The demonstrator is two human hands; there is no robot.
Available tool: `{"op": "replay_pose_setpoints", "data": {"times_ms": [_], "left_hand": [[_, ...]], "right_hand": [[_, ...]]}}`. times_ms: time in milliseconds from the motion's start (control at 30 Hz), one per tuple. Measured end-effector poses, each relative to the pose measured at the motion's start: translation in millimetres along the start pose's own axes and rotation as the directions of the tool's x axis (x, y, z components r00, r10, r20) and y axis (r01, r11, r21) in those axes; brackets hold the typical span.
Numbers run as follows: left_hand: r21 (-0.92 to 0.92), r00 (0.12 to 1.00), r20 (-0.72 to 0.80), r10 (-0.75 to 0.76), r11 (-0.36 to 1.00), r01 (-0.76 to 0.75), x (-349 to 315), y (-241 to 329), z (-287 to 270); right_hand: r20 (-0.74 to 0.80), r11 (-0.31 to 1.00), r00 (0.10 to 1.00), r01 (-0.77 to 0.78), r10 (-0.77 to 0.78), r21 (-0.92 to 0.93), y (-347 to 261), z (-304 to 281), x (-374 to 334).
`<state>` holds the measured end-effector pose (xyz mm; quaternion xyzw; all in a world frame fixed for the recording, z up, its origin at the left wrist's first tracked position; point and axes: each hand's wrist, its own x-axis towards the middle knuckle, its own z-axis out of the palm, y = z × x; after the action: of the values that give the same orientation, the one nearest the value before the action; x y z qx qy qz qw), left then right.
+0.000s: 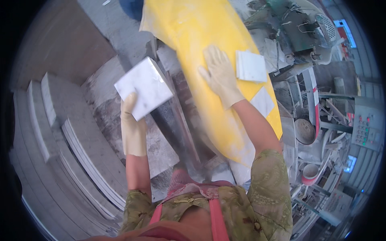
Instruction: The person wipes a large yellow curved surface with a white cloth, repeatedly rubbing different areas. The person also picks up and places white rectangular blocks on a nearby stack.
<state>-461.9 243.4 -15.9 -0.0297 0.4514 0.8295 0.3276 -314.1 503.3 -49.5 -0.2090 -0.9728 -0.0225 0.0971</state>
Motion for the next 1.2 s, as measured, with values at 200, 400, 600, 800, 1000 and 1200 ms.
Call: {"op": "replay_pose_setpoints", "data": {"times_ms": [200,400,600,800,1000,1200], "left_hand": [[-0.091,0.993,0.098,-0.072,0.993,0.081,130.6,4.6,119.0],[-0.081,0.981,0.193,-0.008,0.996,0.024,255.3,-27.6,248.7],[-0.287,0.969,0.228,0.093,0.958,-0.024,321.2,-82.3,305.6],[-0.372,0.964,0.246,0.105,0.928,-0.006,331.6,-102.9,322.9],[-0.066,0.953,0.291,0.085,0.995,-0.068,341.5,-84.7,318.9],[0.225,0.945,0.313,0.098,0.959,-0.174,345.7,-63.4,311.6]], "right_hand": [[0.098,0.987,0.990,-0.109,0.098,0.121,-9.6,-21.7,6.1],[0.139,0.956,0.984,-0.146,0.113,0.256,-4.4,-27.4,9.7],[0.195,0.967,0.977,-0.126,0.083,0.220,-2.1,-28.9,16.2],[0.270,0.951,0.957,-0.177,0.106,0.254,-3.7,-35.3,18.2],[0.222,0.940,0.969,-0.171,0.107,0.295,-5.5,-39.6,17.2],[0.217,0.934,0.969,-0.179,0.113,0.309,-4.1,-39.7,15.5]]}}
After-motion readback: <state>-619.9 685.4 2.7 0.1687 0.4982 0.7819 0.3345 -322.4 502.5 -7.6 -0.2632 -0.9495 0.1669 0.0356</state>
